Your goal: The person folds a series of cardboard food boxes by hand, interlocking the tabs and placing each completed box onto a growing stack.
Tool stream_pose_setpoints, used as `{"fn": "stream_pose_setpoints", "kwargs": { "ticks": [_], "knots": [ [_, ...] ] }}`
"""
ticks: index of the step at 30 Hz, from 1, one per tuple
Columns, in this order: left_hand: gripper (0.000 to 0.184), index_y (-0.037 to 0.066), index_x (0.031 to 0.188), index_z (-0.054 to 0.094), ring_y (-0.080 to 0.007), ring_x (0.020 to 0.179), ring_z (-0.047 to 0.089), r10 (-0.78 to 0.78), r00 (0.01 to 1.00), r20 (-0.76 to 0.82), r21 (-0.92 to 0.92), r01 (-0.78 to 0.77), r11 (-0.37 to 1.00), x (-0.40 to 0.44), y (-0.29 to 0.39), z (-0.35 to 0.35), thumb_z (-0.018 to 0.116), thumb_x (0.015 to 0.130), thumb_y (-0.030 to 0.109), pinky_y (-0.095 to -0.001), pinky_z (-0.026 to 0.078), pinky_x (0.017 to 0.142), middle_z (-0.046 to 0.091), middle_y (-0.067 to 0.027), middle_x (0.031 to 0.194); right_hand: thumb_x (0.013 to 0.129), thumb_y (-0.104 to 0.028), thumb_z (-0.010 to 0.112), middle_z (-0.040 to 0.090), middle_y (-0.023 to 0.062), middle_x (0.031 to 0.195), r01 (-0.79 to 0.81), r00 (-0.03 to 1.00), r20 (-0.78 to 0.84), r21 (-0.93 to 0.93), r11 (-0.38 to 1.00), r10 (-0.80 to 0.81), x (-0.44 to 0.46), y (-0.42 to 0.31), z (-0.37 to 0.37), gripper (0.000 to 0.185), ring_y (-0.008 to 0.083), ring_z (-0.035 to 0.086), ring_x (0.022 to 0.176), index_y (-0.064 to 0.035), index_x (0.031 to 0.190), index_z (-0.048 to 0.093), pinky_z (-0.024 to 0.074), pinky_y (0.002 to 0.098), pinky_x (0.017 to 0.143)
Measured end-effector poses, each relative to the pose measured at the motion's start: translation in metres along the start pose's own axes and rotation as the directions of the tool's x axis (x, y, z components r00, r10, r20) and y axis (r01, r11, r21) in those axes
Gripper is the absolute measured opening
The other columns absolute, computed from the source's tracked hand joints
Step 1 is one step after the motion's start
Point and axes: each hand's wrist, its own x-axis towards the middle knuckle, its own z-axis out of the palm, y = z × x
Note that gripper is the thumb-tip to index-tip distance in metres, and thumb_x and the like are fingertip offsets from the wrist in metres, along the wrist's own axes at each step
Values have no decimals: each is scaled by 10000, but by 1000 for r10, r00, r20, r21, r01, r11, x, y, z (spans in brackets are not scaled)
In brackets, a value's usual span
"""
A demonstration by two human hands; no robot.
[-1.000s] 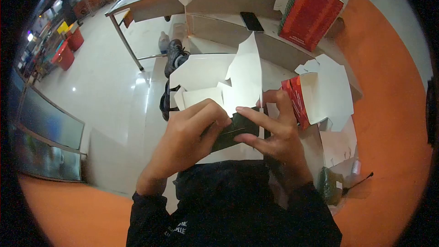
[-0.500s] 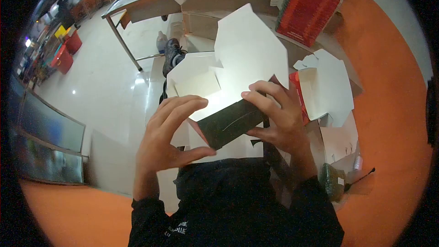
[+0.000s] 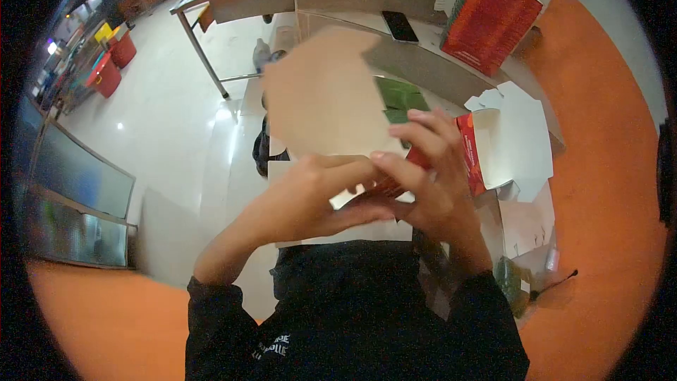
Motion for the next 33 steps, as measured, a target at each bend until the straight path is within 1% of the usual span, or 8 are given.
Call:
{"fn": "stream_pose_setpoints", "kwargs": {
  "ticks": [5,9,13,18,19,22,28,33],
  "knots": [
    [517,65,1184,563,-310,1206,466,-148,963,224,43,142,989,-19,-43,3,749,710,156,-417,378,1010,554,-140,1220,586,-276,839,499,134,1171,-250,966,12,319,914,260,-22,45,-15,489,313,492,1105,-104,935,543,396,433,942],
    [261,58,991,614,-273,1044,580,20,990,141,362,-70,929,-26,-68,16,644,736,12,-385,454,905,632,-98,1046,627,-310,833,473,157,1247,-345,884,-48,605,717,466,-30,79,-20,523,322,467,1157,-91,1012,556,372,426,985],
    [187,40,939,603,-283,802,622,-59,997,52,245,45,968,-14,-49,10,646,761,-3,-372,487,705,638,-109,872,749,-309,730,410,181,1366,-298,944,-178,-107,949,276,-24,85,-15,558,364,413,1236,-82,1217,527,306,454,1044],
    [110,7,919,598,-329,701,624,-123,986,109,105,111,988,7,-26,1,617,818,45,-383,490,616,631,-159,786,768,-263,702,493,158,1228,-141,988,91,187,972,126,-14,50,-13,478,345,443,1192,-83,1183,545,305,476,1043],
    [93,7,919,589,-231,682,637,-84,992,90,101,75,992,7,-31,0,622,845,52,-337,488,586,646,-115,772,749,-215,717,523,153,1172,-149,987,103,249,957,127,-13,47,-11,483,344,467,1156,-81,1180,546,307,486,1038],
    [111,-7,948,591,-168,704,637,-407,901,153,-246,433,867,13,-26,-5,596,881,82,-299,494,559,657,-97,782,716,-160,728,527,119,1063,-169,983,121,308,936,138,-12,47,-13,457,322,500,1067,-67,1129,555,325,503,1017],
    [167,-31,993,589,-107,699,601,-344,929,138,-325,371,870,5,-36,3,563,908,111,-258,512,542,647,-81,791,675,-106,723,527,101,1022,-173,979,-101,69,982,180,-11,18,-9,400,290,517,1023,-72,1043,570,365,503,967],
    [158,-34,1014,598,-138,671,617,-445,874,198,-187,479,858,8,-10,-10,544,888,45,-298,518,578,653,-118,772,688,-35,719,552,121,1077,-115,978,180,40,993,107,-7,5,-13,357,281,533,1066,-70,1025,606,383,494,962]
  ]
}}
